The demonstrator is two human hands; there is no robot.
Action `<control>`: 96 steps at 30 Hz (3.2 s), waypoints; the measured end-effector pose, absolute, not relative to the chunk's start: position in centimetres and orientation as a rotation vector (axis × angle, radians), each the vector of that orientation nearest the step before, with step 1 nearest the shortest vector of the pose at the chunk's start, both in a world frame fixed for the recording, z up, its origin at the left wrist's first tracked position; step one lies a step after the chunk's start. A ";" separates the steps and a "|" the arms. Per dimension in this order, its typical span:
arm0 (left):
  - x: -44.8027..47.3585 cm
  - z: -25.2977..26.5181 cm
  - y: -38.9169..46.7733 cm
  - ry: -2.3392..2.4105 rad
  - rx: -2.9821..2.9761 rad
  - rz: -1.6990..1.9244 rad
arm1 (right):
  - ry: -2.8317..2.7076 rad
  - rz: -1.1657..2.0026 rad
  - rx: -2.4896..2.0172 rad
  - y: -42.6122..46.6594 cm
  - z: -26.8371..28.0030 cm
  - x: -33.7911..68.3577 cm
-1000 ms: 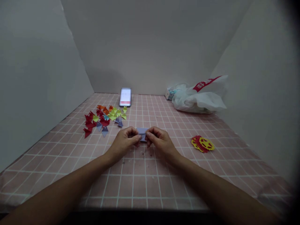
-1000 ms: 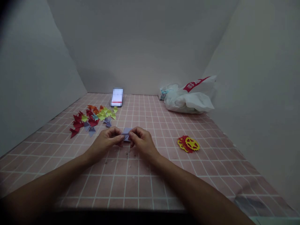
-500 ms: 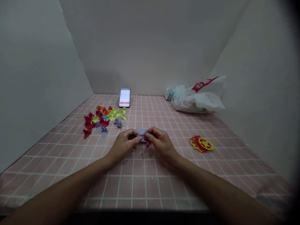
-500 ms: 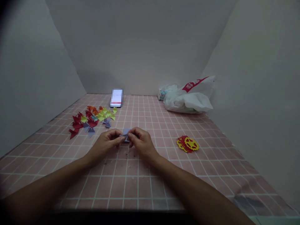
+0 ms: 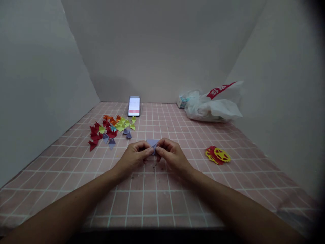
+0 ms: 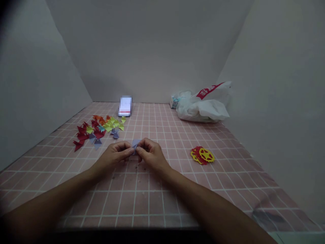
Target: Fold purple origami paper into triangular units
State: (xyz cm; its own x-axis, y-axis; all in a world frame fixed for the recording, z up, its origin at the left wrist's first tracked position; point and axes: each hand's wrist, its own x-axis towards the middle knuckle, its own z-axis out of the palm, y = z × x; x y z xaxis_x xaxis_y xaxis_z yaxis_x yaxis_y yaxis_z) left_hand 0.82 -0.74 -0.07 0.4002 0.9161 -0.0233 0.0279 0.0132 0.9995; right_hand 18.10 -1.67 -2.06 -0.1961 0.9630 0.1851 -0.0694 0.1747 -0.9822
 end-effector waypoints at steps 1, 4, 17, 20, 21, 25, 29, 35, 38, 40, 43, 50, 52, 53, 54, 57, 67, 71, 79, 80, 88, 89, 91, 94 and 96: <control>0.8 0.1 -0.7 0.926 1.397 0.863 | -1.403 1.232 -0.930 -1.7 -2.1 18.1; 0.7 0.4 -0.7 0.924 1.417 0.835 | -1.398 1.216 -0.905 -1.8 -2.0 18.0; 0.1 0.1 0.1 0.904 1.238 0.655 | -1.511 1.093 -0.947 -1.7 -1.5 18.3; 0.2 -0.1 0.2 0.906 1.243 0.688 | -1.502 1.077 -0.982 -1.8 -1.3 18.3; 0.1 -0.1 0.3 0.903 1.255 0.691 | -1.496 1.088 -0.986 -1.8 -1.3 18.3; 0.0 -0.3 0.5 0.902 1.296 0.671 | -1.439 1.193 -0.957 -1.7 -1.3 18.3; 0.1 -0.3 0.4 0.914 1.299 0.721 | -1.373 1.281 -0.902 -1.6 -1.6 18.2; 0.6 0.0 -0.4 0.902 1.319 0.837 | -1.299 1.484 -0.942 -1.9 -1.9 17.9; 0.7 0.0 -0.5 0.909 1.387 0.841 | -1.285 1.509 -0.945 -2.1 -1.9 17.8; 0.7 0.0 -0.5 0.927 1.429 0.832 | -1.290 1.530 -0.941 -2.1 -1.9 17.8; 0.6 0.1 -0.5 0.941 1.478 0.819 | -1.306 1.544 -0.917 -2.2 -2.0 17.8; 0.9 0.7 -0.6 0.913 1.562 0.837 | -1.313 1.472 -0.852 -1.9 -2.1 18.0; 0.9 0.7 -0.7 0.926 1.599 0.839 | -1.331 1.460 -0.869 -1.8 -2.0 18.1; 0.9 0.7 -0.8 0.933 1.618 0.839 | -1.341 1.451 -0.884 -1.9 -2.0 18.1; 0.9 0.6 -0.8 0.942 1.632 0.838 | -1.350 1.436 -0.899 -1.9 -1.9 18.1; 0.8 0.4 -0.8 0.947 1.631 0.813 | -1.381 1.350 -0.939 -1.9 -1.6 18.2; 0.7 0.5 -0.7 0.971 1.612 0.796 | -1.395 1.395 -0.928 -1.9 -1.7 18.1; 0.7 0.5 -0.9 0.935 1.531 0.813 | -1.389 1.304 -0.969 -2.3 -1.4 18.1; 0.6 0.7 -0.8 0.931 1.530 0.742 | -1.442 1.250 -0.992 -2.3 -1.3 18.1; 0.6 0.6 -0.7 0.930 1.530 0.723 | -1.440 1.250 -0.992 -2.3 -1.4 18.1; 0.8 0.2 -0.7 0.932 1.508 0.781 | -1.436 1.282 -0.986 -2.0 -1.5 18.3; 0.8 0.2 -0.7 0.926 1.504 0.781 | -1.435 1.274 -1.000 -2.0 -1.5 18.3; 0.7 0.3 -0.8 0.914 1.512 0.789 | -1.427 1.283 -1.008 -2.0 -1.6 18.3; 0.5 0.6 -0.9 0.924 1.553 0.837 | -1.387 1.366 -0.950 -2.1 -1.8 18.0; 0.5 0.6 -1.0 0.938 1.571 0.882 | -1.343 1.439 -0.901 -2.1 -1.9 17.8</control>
State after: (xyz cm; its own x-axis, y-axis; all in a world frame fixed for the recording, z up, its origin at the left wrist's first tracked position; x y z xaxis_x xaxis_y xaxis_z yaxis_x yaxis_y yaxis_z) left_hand 0.47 -1.04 0.64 0.4197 0.9049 0.0713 0.1272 -0.1364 0.9825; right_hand 17.84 -2.07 -1.92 -0.2896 0.9536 0.0824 -0.1484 0.0403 -0.9881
